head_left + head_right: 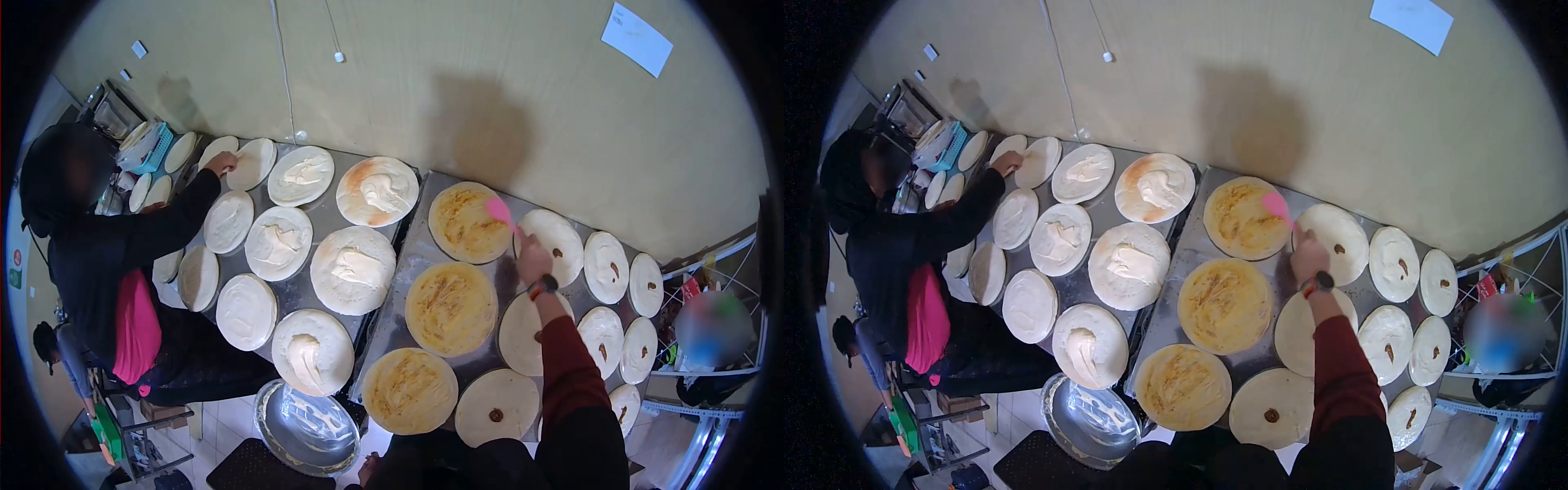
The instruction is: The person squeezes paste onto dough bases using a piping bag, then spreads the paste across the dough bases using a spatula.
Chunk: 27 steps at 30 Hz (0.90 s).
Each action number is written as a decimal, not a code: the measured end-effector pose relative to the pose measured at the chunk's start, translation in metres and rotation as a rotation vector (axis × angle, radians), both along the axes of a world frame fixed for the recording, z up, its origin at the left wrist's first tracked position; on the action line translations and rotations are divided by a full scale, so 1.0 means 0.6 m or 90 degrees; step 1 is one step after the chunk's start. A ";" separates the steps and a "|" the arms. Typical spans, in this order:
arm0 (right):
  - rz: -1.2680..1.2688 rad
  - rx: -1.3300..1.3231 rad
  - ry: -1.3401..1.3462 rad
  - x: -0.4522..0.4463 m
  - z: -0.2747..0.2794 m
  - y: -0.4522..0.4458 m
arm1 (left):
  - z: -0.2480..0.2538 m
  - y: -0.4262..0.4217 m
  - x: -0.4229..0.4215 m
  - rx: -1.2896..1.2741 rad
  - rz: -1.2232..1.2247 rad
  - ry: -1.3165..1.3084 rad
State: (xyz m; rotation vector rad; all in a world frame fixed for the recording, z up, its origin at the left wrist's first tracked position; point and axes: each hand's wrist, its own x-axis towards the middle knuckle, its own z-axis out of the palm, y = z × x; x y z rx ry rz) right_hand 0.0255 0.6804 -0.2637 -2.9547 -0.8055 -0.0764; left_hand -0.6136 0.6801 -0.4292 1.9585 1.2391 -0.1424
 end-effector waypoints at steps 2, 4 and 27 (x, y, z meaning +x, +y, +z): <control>0.031 0.015 0.043 -0.042 0.009 0.024 | -0.009 0.000 0.006 -0.005 0.004 -0.014; 0.177 0.045 0.072 -0.062 -0.014 0.042 | -0.011 0.006 -0.002 -0.003 0.009 -0.018; -0.047 -0.093 0.098 -0.011 0.006 -0.038 | -0.042 -0.042 -0.009 0.018 0.060 -0.087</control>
